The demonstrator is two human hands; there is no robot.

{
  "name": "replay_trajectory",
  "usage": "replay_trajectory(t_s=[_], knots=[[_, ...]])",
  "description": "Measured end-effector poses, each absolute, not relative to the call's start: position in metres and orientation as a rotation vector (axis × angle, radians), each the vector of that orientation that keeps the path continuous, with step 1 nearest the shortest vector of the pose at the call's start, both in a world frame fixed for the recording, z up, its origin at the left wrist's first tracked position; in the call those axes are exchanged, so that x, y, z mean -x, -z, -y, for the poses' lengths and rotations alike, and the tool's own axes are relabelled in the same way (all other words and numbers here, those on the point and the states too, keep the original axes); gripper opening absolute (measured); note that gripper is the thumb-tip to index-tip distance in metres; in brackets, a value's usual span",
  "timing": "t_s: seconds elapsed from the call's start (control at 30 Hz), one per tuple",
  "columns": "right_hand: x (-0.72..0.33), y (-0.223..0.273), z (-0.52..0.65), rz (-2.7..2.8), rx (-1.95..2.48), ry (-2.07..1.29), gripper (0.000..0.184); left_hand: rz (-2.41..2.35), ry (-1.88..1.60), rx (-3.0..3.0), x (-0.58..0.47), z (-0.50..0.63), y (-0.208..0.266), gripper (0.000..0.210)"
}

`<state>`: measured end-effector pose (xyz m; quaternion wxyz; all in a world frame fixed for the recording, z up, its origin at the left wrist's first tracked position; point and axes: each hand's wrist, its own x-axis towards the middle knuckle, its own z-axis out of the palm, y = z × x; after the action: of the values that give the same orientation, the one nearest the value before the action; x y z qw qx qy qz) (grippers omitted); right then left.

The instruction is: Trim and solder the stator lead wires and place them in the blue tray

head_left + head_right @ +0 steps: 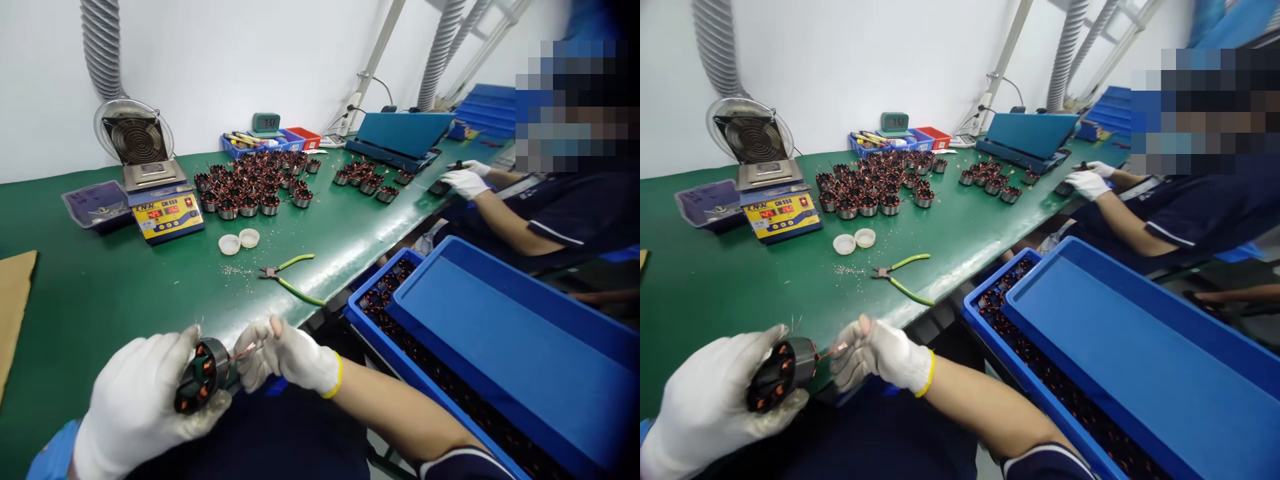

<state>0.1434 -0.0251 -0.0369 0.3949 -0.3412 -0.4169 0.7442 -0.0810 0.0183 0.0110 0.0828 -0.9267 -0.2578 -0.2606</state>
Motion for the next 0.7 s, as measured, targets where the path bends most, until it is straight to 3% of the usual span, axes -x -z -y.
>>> replay_trajectory(t_s=[0.07, 0.13, 0.2, 0.27, 0.33, 0.37, 0.43, 0.57, 0.63, 0.7], knots=[[-0.133, 0.047, 0.026, 0.924, 0.86, -1.987, 0.069, 0.649, 0.761, 2.787, 0.082, -0.024, -0.012, 0.056], [-0.13, 0.043, 0.028, 1.039, 0.973, -1.86, 0.054, 0.72, 0.862, 2.843, 0.079, -0.025, -0.011, 0.054], [-0.135, 0.028, 0.03, 1.402, 1.084, -1.462, 0.04, 1.143, 1.007, 3.024, 0.073, -0.022, -0.006, 0.042], [-0.146, 0.01, 0.032, 1.914, 1.052, -0.814, 0.034, 1.867, 1.112, 3.251, 0.068, -0.015, 0.001, 0.034], [-0.157, -0.006, 0.032, 2.274, 0.889, -0.241, 0.031, 2.55, 1.199, 3.327, 0.065, -0.008, 0.007, 0.039], [-0.162, -0.01, 0.031, 2.345, 0.815, -0.137, 0.031, 2.697, 1.281, 3.339, 0.064, -0.005, 0.01, 0.041], [-0.166, -0.01, 0.03, 2.249, 0.807, -0.343, 0.039, 2.578, 1.491, 3.334, 0.065, -0.002, 0.01, 0.036], [-0.158, 0.014, 0.03, 1.488, 0.927, -1.339, 0.073, 2.129, 1.738, 2.95, 0.068, -0.009, -0.001, 0.036], [-0.149, 0.026, 0.031, 1.212, 0.966, -1.641, 0.07, 2.27, 1.806, 2.715, 0.067, -0.016, -0.007, 0.034], [-0.143, 0.029, 0.033, 1.177, 1.05, -1.674, 0.055, 2.436, 1.823, 2.633, 0.065, -0.021, -0.011, 0.031]])
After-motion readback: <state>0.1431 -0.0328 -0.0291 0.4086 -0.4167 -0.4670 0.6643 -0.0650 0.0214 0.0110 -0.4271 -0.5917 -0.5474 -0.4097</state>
